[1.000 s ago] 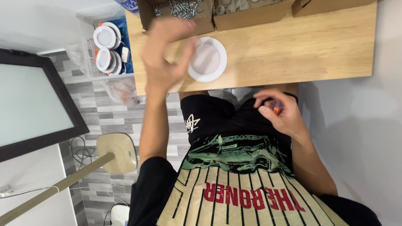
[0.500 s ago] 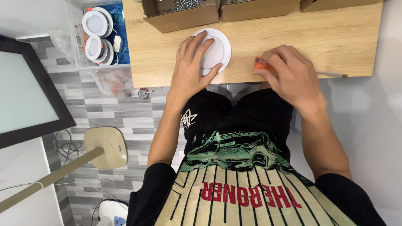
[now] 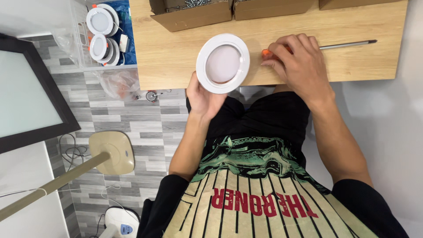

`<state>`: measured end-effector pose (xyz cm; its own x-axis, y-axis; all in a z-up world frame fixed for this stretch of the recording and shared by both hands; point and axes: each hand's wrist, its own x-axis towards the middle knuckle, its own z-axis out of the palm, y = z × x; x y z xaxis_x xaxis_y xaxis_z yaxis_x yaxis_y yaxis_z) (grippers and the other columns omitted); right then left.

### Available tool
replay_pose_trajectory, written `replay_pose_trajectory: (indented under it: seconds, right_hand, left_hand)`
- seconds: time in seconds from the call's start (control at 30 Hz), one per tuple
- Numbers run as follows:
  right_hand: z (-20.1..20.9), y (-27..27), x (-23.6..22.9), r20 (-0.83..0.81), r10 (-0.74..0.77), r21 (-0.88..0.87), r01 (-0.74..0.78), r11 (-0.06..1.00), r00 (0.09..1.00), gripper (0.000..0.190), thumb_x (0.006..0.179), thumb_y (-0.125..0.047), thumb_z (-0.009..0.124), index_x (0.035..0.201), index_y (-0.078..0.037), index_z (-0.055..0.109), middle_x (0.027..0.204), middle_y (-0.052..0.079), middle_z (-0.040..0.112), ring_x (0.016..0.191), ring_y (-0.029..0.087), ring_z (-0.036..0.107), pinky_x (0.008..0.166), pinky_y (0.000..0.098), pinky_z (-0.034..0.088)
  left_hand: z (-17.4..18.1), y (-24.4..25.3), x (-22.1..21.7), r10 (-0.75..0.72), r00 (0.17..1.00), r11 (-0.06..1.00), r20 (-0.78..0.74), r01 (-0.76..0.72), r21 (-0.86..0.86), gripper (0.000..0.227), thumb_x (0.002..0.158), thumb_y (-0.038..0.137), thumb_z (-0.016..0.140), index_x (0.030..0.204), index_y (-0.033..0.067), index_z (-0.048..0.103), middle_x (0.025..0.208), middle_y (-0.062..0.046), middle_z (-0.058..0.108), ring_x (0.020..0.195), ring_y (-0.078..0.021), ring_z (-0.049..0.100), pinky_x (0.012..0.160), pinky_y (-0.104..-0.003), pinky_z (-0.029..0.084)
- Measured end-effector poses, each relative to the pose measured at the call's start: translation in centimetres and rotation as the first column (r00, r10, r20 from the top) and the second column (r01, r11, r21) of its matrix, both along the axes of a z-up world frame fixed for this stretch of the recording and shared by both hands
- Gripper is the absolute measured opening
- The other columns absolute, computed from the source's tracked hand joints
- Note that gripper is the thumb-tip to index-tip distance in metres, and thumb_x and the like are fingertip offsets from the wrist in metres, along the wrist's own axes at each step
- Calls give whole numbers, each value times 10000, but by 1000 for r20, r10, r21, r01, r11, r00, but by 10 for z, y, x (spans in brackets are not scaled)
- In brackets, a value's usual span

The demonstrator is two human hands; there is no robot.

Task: The person assembles LED light fixtures by using a screwdriver to tighten screws on the back of the LED module. They handle the LED module, a white plastic ring, and a screwdriver, placing the ring onto the module and securing it.

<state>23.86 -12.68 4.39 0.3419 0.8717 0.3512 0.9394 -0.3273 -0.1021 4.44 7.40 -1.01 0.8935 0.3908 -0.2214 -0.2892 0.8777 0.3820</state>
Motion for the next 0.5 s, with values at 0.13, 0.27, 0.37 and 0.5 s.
replay_pose_trajectory:
  seconds: [0.13, 0.27, 0.37, 0.5]
  right_hand:
    - [3, 1, -3, -52, 20, 60, -17, 998, 998, 317, 1157, -379, 851, 1258, -93, 758, 1261, 63, 694, 1089, 294, 623, 925, 423, 487]
    - [9, 3, -10, -230, 93, 223, -41, 974, 969, 252, 1206, -186, 731, 1343, 25, 737, 1377, 176, 672, 1261, 379, 632, 1079, 490, 473]
    - [6, 6, -19, -389, 175, 374, -18, 927, 904, 412, 1219, -234, 558, 1362, 133, 681, 1345, 284, 687, 1254, 416, 635, 1098, 510, 494]
    - [5, 6, -38, -539, 249, 428, 7, 904, 804, 449, 1191, -209, 633, 1502, 107, 564, 1371, 301, 670, 1175, 387, 704, 975, 444, 669]
  left_hand:
    - [2, -10, 3, -41, 995, 979, 93, 59, -196, 524, 1141, 342, 568, 1575, 48, 565, 1614, -195, 577, 1513, -389, 525, 1265, -597, 454]
    - [7, -16, 2, -75, 990, 978, 117, 96, -187, 536, 1157, 345, 550, 1604, 49, 538, 1637, -199, 553, 1529, -394, 506, 1293, -595, 425]
    - [15, -18, 3, -109, 986, 978, 128, 129, -165, 583, 1177, 346, 522, 1650, 10, 469, 1681, -246, 490, 1565, -446, 461, 1325, -649, 392]
    - [8, -19, 2, -151, 986, 977, 68, 160, -145, 576, 1170, 307, 527, 1639, -22, 464, 1651, -264, 518, 1526, -463, 503, 1279, -655, 448]
